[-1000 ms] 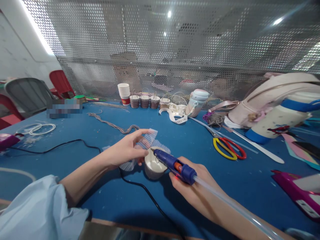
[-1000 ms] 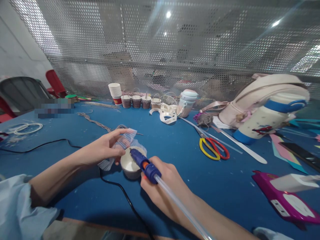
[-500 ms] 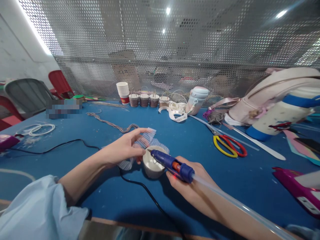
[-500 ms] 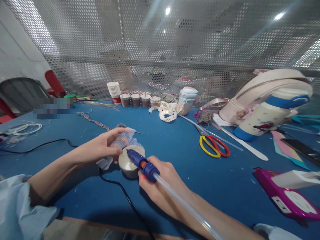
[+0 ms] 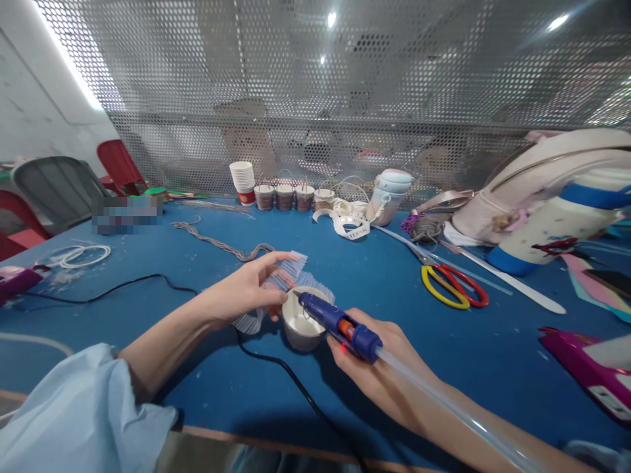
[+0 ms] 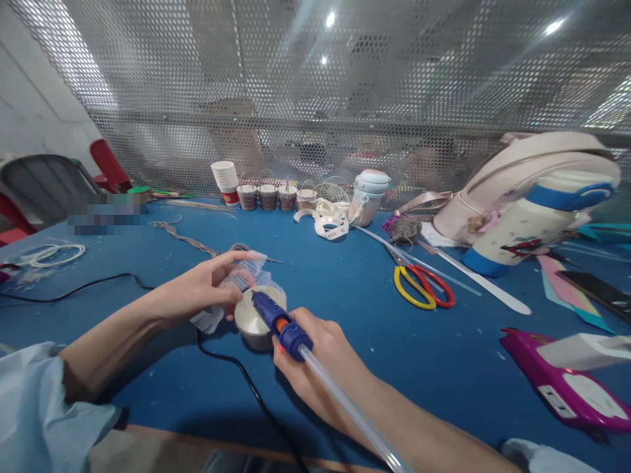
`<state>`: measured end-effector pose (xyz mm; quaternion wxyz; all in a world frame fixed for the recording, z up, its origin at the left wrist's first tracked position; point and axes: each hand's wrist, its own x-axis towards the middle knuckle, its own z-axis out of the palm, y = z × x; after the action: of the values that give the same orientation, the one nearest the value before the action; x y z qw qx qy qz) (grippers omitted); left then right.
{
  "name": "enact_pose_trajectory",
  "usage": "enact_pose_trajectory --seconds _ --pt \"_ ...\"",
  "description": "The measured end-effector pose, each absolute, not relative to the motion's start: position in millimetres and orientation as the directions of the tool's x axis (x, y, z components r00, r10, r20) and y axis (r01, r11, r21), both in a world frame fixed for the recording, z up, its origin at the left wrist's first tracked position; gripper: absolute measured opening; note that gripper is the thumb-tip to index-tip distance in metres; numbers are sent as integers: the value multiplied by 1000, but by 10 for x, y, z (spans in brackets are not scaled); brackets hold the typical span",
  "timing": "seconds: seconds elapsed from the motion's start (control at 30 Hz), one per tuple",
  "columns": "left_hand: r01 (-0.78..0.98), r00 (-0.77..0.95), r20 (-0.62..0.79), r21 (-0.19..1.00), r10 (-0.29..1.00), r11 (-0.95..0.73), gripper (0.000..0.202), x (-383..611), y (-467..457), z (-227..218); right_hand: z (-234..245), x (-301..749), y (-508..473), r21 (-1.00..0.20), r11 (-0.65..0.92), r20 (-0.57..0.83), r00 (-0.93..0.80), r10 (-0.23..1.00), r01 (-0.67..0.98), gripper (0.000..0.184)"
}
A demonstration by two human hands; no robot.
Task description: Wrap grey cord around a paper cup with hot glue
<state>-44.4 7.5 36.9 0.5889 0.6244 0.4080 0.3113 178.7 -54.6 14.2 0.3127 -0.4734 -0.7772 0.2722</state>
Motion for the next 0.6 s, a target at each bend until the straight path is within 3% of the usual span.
enact_pose_trajectory --seconds 0.6 --pt "136 480 -98 990 872 37 62 -434 54 391 64 1825 -563 -662 475 278 -398 874 580 12"
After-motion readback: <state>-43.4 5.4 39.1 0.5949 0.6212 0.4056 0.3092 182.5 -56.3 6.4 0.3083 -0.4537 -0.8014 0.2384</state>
